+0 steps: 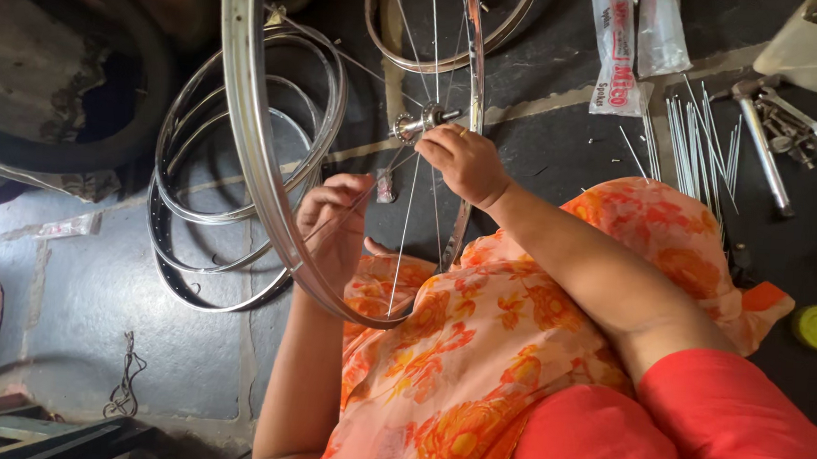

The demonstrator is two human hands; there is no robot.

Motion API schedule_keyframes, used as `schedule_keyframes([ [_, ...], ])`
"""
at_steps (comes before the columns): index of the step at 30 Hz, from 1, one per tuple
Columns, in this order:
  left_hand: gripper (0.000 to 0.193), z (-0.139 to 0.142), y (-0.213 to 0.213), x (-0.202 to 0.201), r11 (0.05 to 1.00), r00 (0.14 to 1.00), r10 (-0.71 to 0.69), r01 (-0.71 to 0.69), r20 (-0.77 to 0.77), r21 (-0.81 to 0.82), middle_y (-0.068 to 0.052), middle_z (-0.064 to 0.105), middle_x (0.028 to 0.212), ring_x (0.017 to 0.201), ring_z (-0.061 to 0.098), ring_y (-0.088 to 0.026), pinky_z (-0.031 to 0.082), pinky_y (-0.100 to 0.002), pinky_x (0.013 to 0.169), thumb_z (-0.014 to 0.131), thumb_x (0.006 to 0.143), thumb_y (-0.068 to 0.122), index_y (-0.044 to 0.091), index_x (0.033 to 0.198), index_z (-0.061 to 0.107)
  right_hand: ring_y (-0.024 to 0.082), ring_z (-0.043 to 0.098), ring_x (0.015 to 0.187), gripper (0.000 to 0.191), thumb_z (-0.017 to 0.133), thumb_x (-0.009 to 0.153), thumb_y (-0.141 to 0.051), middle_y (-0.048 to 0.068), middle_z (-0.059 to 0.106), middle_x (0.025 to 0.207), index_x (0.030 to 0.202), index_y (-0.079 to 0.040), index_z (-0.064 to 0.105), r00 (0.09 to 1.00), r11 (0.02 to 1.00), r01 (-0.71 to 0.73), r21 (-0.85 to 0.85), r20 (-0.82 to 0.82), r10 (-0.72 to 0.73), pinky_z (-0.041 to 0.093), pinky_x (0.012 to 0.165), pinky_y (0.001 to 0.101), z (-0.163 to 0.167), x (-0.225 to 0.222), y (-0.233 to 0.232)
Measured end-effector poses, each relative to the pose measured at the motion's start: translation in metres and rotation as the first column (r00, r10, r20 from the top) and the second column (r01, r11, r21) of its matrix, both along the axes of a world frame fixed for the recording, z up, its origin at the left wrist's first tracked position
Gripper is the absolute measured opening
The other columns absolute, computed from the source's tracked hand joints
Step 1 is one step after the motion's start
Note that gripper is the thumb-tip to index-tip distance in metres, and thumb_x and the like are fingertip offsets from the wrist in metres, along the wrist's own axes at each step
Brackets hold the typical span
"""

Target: The person laces a bicycle wheel by inserting spokes through the rim and hub, then secures them with nipples. The person repeats this process for multiple spokes around the wheel.

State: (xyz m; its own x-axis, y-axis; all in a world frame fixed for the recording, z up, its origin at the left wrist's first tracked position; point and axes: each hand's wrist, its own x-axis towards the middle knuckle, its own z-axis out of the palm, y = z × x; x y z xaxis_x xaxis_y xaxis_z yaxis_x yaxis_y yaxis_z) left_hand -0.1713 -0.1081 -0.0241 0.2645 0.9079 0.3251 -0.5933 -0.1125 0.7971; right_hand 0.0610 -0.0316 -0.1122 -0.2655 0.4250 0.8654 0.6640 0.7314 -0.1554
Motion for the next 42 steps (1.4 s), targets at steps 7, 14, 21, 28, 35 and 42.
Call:
schedule_keyframes([
  [7, 0.020, 0.009, -0.030, 0.000, 0.701, 0.498, 0.702, -0.357, -0.509, 0.617, -0.014, 0.069, 0.119, 0.114, 0.068, -0.024, 0.055, -0.036, 0.102, 0.066, 0.098, -0.001, 0.002, 0.118, 0.062, 0.021, 0.068, 0.103, 0.021, 0.070, 0.091, -0.007, 0.004, 0.068, 0.110, 0.113, -0.007, 0.070, 0.994, 0.999, 0.023, 0.047, 0.105, -0.028, 0.057, 0.087, 0.0314, 0.002, 0.006, 0.001],
  [14, 0.021, 0.018, -0.030, 0.000, 0.467, 0.212, 0.883, -0.296, -0.420, 0.833, -0.011, 0.075, 0.098, 0.086, 0.073, -0.022, 0.059, -0.033, 0.079, 0.081, 0.092, 0.000, 0.003, 0.108, 0.067, 0.021, 0.067, 0.103, 0.021, 0.068, 0.093, -0.009, 0.003, 0.065, 0.108, 0.113, -0.008, 0.065, 0.985, 0.999, 0.010, 0.049, 0.169, -0.018, 0.057, 0.085, 0.0313, 0.007, 0.012, 0.004],
  [21, 0.036, 0.013, -0.023, -0.002, 0.322, 0.281, 0.934, -0.397, -0.220, 0.859, -0.008, 0.068, 0.101, 0.087, 0.064, -0.020, 0.054, -0.032, 0.074, 0.084, 0.092, 0.016, 0.006, 0.112, 0.055, 0.022, 0.068, 0.102, 0.020, 0.067, 0.091, -0.009, 0.003, 0.064, 0.105, 0.111, -0.009, 0.065, 0.980, 1.000, 0.005, 0.026, 0.198, -0.010, 0.058, 0.085, 0.0313, 0.011, 0.017, 0.002],
  [28, 0.030, 0.000, -0.017, 0.002, 0.514, 0.546, 0.806, -0.453, -0.229, 0.728, -0.016, 0.070, 0.112, 0.100, 0.072, -0.018, 0.062, -0.031, 0.089, 0.062, 0.109, 0.023, 0.000, 0.123, 0.050, 0.022, 0.068, 0.103, 0.023, 0.069, 0.091, -0.005, 0.004, 0.066, 0.109, 0.113, -0.007, 0.065, 0.984, 0.998, -0.051, 0.049, 0.172, 0.042, 0.058, 0.087, 0.0305, 0.010, 0.025, 0.003],
  [35, 0.057, -0.008, -0.009, -0.001, 0.649, 0.674, 0.672, -0.335, -0.308, 0.683, -0.017, 0.066, 0.115, 0.106, 0.067, -0.024, 0.056, -0.037, 0.094, 0.048, 0.106, 0.051, -0.001, 0.127, 0.054, 0.024, 0.069, 0.105, 0.023, 0.069, 0.089, -0.001, 0.006, 0.067, 0.111, 0.112, -0.005, 0.066, 0.994, 0.996, -0.064, 0.053, 0.091, 0.059, 0.058, 0.091, 0.0330, -0.001, 0.028, 0.007],
  [42, 0.021, -0.005, -0.018, -0.003, 0.755, 0.620, 0.627, -0.335, -0.472, 0.564, -0.015, 0.067, 0.121, 0.116, 0.069, -0.026, 0.057, -0.039, 0.102, 0.059, 0.111, 0.015, 0.000, 0.126, 0.056, 0.024, 0.070, 0.094, 0.018, 0.068, 0.093, 0.002, 0.008, 0.069, 0.103, 0.110, -0.005, 0.066, 0.995, 0.998, 0.009, -0.063, -0.101, -0.015, 0.058, 0.085, 0.0344, 0.003, 0.014, 0.008],
])
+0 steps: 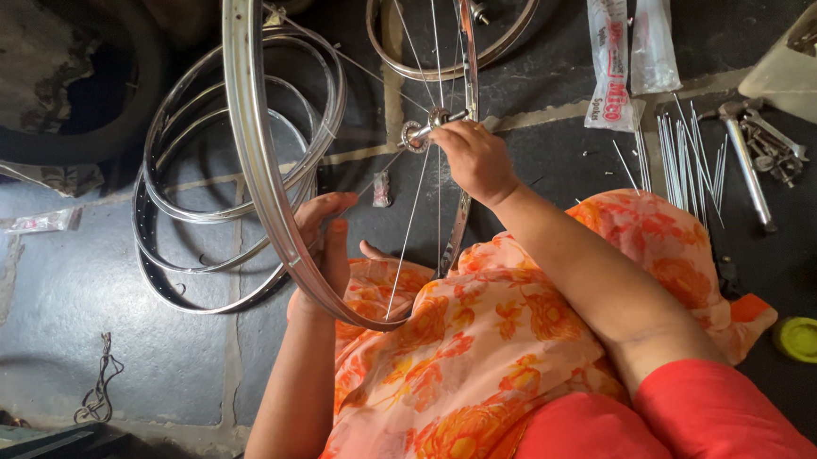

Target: The person laces a bicycle wheel by inserting spokes through the rim and hub, then secures them with nipples. The person repeats this process for multiple spokes around the wheel.

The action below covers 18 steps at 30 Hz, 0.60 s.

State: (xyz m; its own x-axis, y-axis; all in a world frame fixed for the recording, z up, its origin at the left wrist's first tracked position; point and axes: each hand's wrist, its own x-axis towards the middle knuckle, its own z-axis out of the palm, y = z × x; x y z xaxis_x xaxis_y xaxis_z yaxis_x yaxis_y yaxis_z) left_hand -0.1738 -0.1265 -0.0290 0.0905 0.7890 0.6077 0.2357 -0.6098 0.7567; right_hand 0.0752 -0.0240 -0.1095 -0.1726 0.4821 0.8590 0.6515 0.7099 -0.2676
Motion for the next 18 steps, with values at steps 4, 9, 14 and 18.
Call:
schedule_keyframes([
  [4, 0.028, 0.009, -0.009, 0.005, 1.000, 0.988, 0.006, -0.006, -0.154, 0.002, -0.016, 0.066, 0.123, 0.117, 0.067, -0.028, 0.055, -0.040, 0.105, 0.059, 0.100, -0.005, -0.001, 0.127, 0.057, 0.025, 0.069, 0.084, 0.018, 0.064, 0.090, 0.002, 0.007, 0.067, 0.091, 0.107, -0.004, 0.066, 0.995, 0.994, 0.041, -0.104, 0.091, -0.032, 0.057, 0.075, 0.0350, 0.011, -0.009, 0.005],
  [9, 0.030, 0.012, -0.007, 0.003, 0.992, 0.968, -0.037, 0.066, -0.247, 0.111, -0.013, 0.069, 0.127, 0.119, 0.071, -0.026, 0.059, -0.034, 0.101, 0.050, 0.100, -0.003, 0.002, 0.129, 0.056, 0.024, 0.069, 0.081, 0.016, 0.063, 0.091, 0.001, 0.005, 0.067, 0.089, 0.105, -0.006, 0.064, 0.993, 0.992, 0.080, -0.093, 0.090, -0.072, 0.057, 0.073, 0.0338, 0.016, -0.014, 0.004],
  [14, 0.043, 0.014, 0.041, 0.002, 0.914, 0.833, -0.102, 0.294, 0.544, -0.279, -0.018, 0.072, 0.122, 0.114, 0.068, -0.029, 0.052, -0.040, 0.105, 0.064, 0.106, 0.031, -0.004, 0.131, 0.063, 0.025, 0.070, 0.084, 0.012, 0.065, 0.094, -0.001, 0.006, 0.068, 0.092, 0.104, -0.006, 0.064, 0.991, 0.986, 0.132, -0.106, 0.046, -0.128, 0.057, 0.073, 0.0339, 0.010, -0.016, 0.006],
  [18, 0.055, 0.042, 0.097, 0.005, 0.921, 0.956, -0.099, 0.193, 0.277, -0.338, -0.017, 0.062, 0.134, 0.123, 0.061, -0.026, 0.048, -0.039, 0.106, 0.068, 0.100, 0.035, 0.001, 0.141, 0.054, 0.026, 0.070, 0.085, 0.016, 0.064, 0.090, 0.000, 0.006, 0.070, 0.091, 0.103, -0.009, 0.065, 0.991, 0.965, 0.133, -0.225, 0.016, -0.133, 0.056, 0.074, 0.0363, 0.005, -0.021, 0.011],
])
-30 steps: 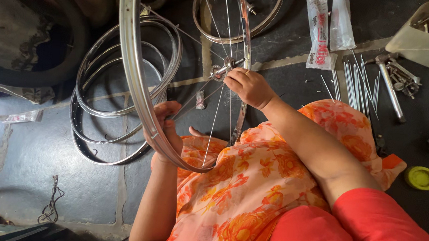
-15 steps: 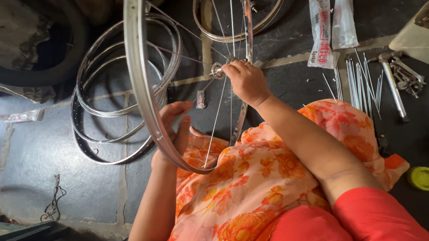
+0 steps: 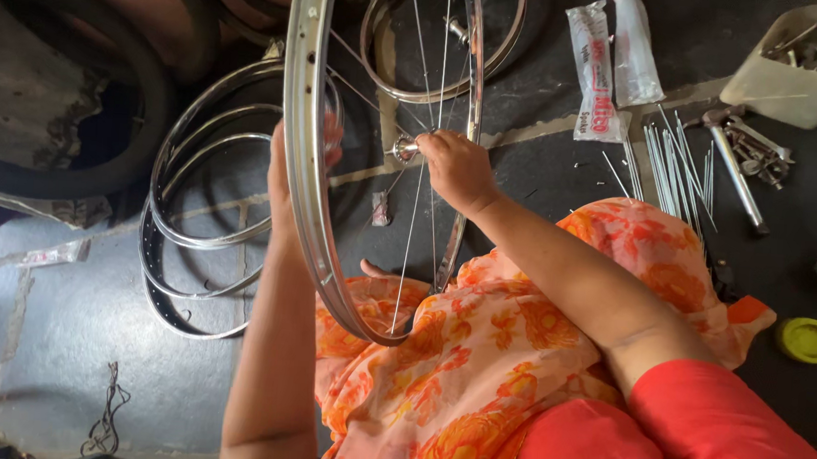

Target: The person laces a bicycle wheel by inserting spokes through the rim and hub, then secures them with nipples. The person repeats this process for multiple spokes around the wheel.

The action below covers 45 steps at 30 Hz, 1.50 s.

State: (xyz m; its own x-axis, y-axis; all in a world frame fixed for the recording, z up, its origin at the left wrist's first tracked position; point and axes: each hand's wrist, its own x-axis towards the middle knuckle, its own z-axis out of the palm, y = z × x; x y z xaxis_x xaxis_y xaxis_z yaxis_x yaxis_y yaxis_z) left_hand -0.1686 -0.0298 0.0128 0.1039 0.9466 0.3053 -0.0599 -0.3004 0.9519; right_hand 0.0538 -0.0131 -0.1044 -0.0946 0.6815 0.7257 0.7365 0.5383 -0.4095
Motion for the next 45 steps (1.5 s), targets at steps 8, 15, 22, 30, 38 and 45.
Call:
schedule_keyframes([
  [8, 0.049, 0.006, 0.049, 0.025, 0.951, 0.948, -0.281, 0.296, -0.151, 0.090, -0.013, 0.054, 0.153, 0.140, 0.058, -0.023, 0.043, -0.040, 0.123, 0.055, 0.111, 0.040, 0.002, 0.141, 0.056, 0.029, 0.070, 0.089, 0.011, 0.065, 0.095, -0.006, 0.007, 0.072, 0.096, 0.105, -0.010, 0.064, 0.984, 0.999, -0.050, 0.014, -0.168, 0.052, 0.054, 0.079, 0.0412, -0.006, -0.011, 0.010],
  [15, 0.020, -0.031, 0.071, 0.046, 0.945, 0.837, -0.301, 0.325, 0.457, 0.029, -0.007, 0.070, 0.109, 0.109, 0.065, -0.019, 0.049, -0.039, 0.108, 0.058, 0.112, 0.024, 0.006, 0.121, 0.062, 0.031, 0.069, 0.089, 0.010, 0.065, 0.096, -0.007, 0.008, 0.072, 0.096, 0.106, -0.008, 0.065, 0.986, 0.998, -0.062, -0.020, -0.158, 0.058, 0.055, 0.079, 0.0416, -0.004, -0.014, 0.008],
  [22, 0.012, -0.032, 0.078, 0.047, 0.906, 0.730, -0.313, 0.422, 0.608, -0.040, -0.003, 0.065, 0.093, 0.093, 0.061, -0.015, 0.049, -0.034, 0.098, 0.059, 0.106, 0.020, 0.009, 0.111, 0.061, 0.030, 0.070, 0.091, 0.012, 0.065, 0.096, -0.008, 0.008, 0.072, 0.099, 0.108, -0.008, 0.067, 0.985, 0.997, -0.073, 0.010, -0.154, 0.074, 0.055, 0.080, 0.0406, 0.004, -0.011, 0.005],
  [30, 0.009, -0.019, 0.081, 0.045, 0.857, 0.710, -0.358, 0.507, 0.606, -0.087, 0.000, 0.060, 0.078, 0.075, 0.055, -0.012, 0.048, -0.034, 0.098, 0.064, 0.105, 0.017, 0.010, 0.102, 0.061, 0.026, 0.069, 0.089, 0.009, 0.063, 0.099, -0.004, 0.009, 0.069, 0.095, 0.106, -0.008, 0.068, 0.977, 0.986, -0.146, -0.076, -0.170, 0.132, 0.055, 0.079, 0.0378, -0.018, 0.001, 0.022],
  [38, 0.012, -0.003, 0.089, 0.040, 0.831, 0.722, -0.381, 0.541, 0.577, -0.128, 0.002, 0.058, 0.073, 0.069, 0.050, -0.010, 0.047, -0.035, 0.093, 0.063, 0.107, 0.020, 0.012, 0.098, 0.063, 0.018, 0.060, 0.107, 0.053, 0.060, 0.091, -0.004, 0.005, 0.060, 0.134, 0.141, -0.018, 0.052, 0.318, 0.675, -0.596, -0.435, -0.900, -0.298, 0.055, 0.088, 0.0367, -0.066, 0.018, 0.026],
  [45, 0.008, 0.002, 0.083, 0.033, 0.814, 0.701, -0.391, 0.566, 0.596, -0.131, 0.002, 0.053, 0.071, 0.068, 0.044, -0.010, 0.044, -0.033, 0.089, 0.062, 0.106, 0.017, 0.013, 0.100, 0.062, 0.017, 0.060, 0.124, 0.060, 0.058, 0.093, -0.006, 0.003, 0.056, 0.142, 0.149, -0.024, 0.046, 0.222, 0.489, -0.819, -0.299, -0.952, -0.210, 0.049, 0.104, 0.0411, -0.041, 0.004, 0.017],
])
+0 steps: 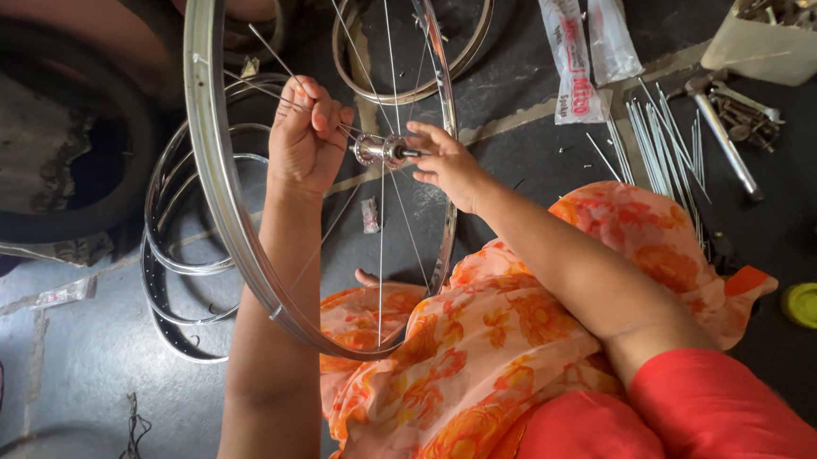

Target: The person laces a bicycle wheel by inserting spokes through the rim and hub, then secures them with nipples. The person repeats this process for multiple spokes around the wheel.

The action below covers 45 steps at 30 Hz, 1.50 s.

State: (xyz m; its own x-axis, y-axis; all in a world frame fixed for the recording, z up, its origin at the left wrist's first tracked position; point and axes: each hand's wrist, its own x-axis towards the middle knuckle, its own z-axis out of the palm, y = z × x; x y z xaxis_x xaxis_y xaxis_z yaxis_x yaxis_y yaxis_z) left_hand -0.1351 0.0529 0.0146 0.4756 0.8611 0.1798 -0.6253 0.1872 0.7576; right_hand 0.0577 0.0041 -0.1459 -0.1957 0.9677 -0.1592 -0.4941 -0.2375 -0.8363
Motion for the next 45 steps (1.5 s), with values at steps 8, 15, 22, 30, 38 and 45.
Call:
schedule_keyframes([
  [8, 0.009, 0.003, -0.009, -0.008, 0.999, 1.000, 0.006, -0.005, -0.024, 0.041, 0.001, 0.051, 0.073, 0.069, 0.044, -0.011, 0.043, -0.033, 0.090, 0.060, 0.109, 0.015, 0.012, 0.100, 0.061, 0.017, 0.061, 0.124, 0.059, 0.058, 0.096, -0.009, 0.004, 0.060, 0.137, 0.151, -0.027, 0.044, 0.991, 0.993, -0.115, 0.019, -0.071, 0.116, 0.047, 0.105, 0.0459, 0.022, -0.009, -0.009],
  [15, 0.007, 0.007, -0.004, -0.006, 1.000, 1.000, -0.018, 0.017, 0.010, 0.013, 0.001, 0.057, 0.077, 0.073, 0.050, -0.011, 0.048, -0.033, 0.096, 0.062, 0.108, 0.018, 0.013, 0.104, 0.061, 0.018, 0.061, 0.114, 0.052, 0.059, 0.101, -0.020, 0.000, 0.060, 0.130, 0.150, -0.027, 0.046, 0.991, 0.995, -0.095, 0.004, -0.095, 0.095, 0.054, 0.099, 0.0473, 0.014, -0.014, -0.003],
  [22, 0.010, 0.014, 0.007, -0.005, 0.990, 0.986, 0.138, -0.137, -0.092, 0.016, -0.001, 0.065, 0.087, 0.086, 0.062, -0.014, 0.055, -0.036, 0.096, 0.059, 0.107, 0.020, 0.016, 0.114, 0.053, 0.018, 0.065, 0.107, 0.033, 0.057, 0.103, -0.024, 0.001, 0.061, 0.119, 0.136, -0.022, 0.051, 0.992, 0.996, -0.039, -0.075, -0.124, 0.029, 0.058, 0.095, 0.0480, 0.004, -0.020, 0.003],
  [30, 0.008, 0.007, 0.021, 0.011, 0.989, 0.988, 0.145, -0.144, -0.044, 0.023, 0.002, 0.057, 0.078, 0.070, 0.050, -0.009, 0.043, -0.028, 0.071, 0.057, 0.110, 0.025, 0.017, 0.113, 0.056, 0.016, 0.066, 0.095, 0.036, 0.061, 0.100, -0.014, 0.001, 0.059, 0.113, 0.133, -0.021, 0.049, 0.995, 1.000, 0.004, -0.021, -0.102, -0.006, 0.061, 0.085, 0.0404, -0.007, -0.024, 0.005],
  [38, 0.009, 0.015, 0.012, 0.019, 0.999, 1.000, 0.015, -0.015, -0.004, 0.042, 0.004, 0.052, 0.073, 0.062, 0.039, -0.006, 0.032, -0.023, 0.062, 0.060, 0.109, 0.026, 0.018, 0.110, 0.057, 0.015, 0.066, 0.095, 0.041, 0.058, 0.102, -0.013, 0.002, 0.059, 0.113, 0.141, -0.022, 0.050, 0.998, 1.000, 0.003, -0.028, -0.070, -0.005, 0.061, 0.086, 0.0375, 0.000, -0.022, -0.002],
  [45, 0.012, 0.023, 0.006, 0.019, 0.989, 0.995, -0.094, 0.098, -0.042, 0.110, 0.003, 0.050, 0.070, 0.062, 0.037, -0.007, 0.030, -0.023, 0.063, 0.065, 0.109, 0.025, 0.017, 0.108, 0.057, 0.015, 0.065, 0.094, 0.042, 0.061, 0.098, 0.002, 0.006, 0.057, 0.110, 0.137, -0.013, 0.056, 0.993, 0.995, 0.068, 0.073, -0.103, -0.061, 0.063, 0.088, 0.0338, 0.005, -0.018, 0.007],
])
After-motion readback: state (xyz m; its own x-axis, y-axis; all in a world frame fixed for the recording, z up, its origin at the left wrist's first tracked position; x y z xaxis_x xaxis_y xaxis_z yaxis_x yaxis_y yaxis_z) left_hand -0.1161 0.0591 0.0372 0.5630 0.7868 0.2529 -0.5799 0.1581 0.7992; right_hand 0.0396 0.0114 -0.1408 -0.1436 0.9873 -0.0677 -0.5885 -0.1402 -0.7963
